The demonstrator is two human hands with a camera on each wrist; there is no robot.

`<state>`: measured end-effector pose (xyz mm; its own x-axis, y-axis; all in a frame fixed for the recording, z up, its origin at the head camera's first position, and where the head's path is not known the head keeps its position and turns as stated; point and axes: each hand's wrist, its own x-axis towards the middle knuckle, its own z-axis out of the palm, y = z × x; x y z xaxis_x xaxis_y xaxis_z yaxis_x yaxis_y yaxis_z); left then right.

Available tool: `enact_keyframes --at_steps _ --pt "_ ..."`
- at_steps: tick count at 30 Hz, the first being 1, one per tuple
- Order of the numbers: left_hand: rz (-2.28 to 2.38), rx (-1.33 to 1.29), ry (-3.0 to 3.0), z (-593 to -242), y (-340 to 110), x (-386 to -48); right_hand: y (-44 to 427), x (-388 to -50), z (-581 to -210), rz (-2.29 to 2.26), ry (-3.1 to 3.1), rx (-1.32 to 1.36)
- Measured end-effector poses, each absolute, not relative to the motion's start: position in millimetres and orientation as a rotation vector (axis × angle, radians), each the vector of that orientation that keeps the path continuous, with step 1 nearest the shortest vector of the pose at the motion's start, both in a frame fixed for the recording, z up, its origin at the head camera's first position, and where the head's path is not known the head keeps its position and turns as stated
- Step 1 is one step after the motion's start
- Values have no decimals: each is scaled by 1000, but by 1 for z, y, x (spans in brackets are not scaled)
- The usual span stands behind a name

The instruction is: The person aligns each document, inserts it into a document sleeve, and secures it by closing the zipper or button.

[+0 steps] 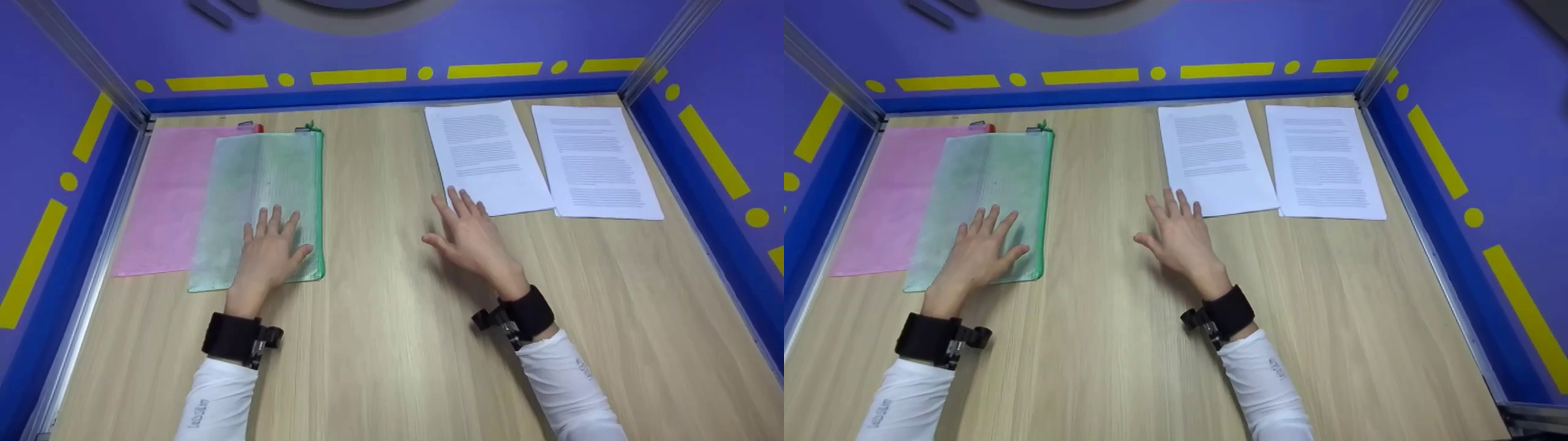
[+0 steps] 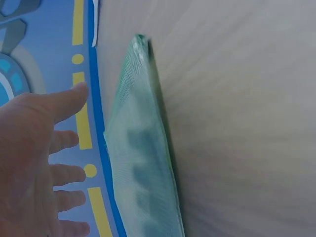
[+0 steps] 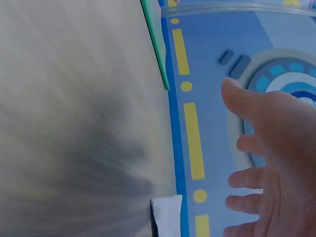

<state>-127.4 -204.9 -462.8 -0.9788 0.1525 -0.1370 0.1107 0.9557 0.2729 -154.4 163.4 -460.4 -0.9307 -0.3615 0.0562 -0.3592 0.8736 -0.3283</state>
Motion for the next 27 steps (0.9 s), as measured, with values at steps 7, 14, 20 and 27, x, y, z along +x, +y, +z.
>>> enact_keyframes --at_steps 7,14,20,27 --pt "321 168 2906 -469 -219 -123 141 -148 -459 -471 2977 -752" --pt "288 229 2885 -472 -221 -122 119 -143 -458 -378 2837 -882" --pt "291 281 2827 -475 -219 -122 105 -144 -461 -355 2736 -919" --pt "260 322 2777 -477 -203 -124 99 -146 -463 -289 2696 -923"
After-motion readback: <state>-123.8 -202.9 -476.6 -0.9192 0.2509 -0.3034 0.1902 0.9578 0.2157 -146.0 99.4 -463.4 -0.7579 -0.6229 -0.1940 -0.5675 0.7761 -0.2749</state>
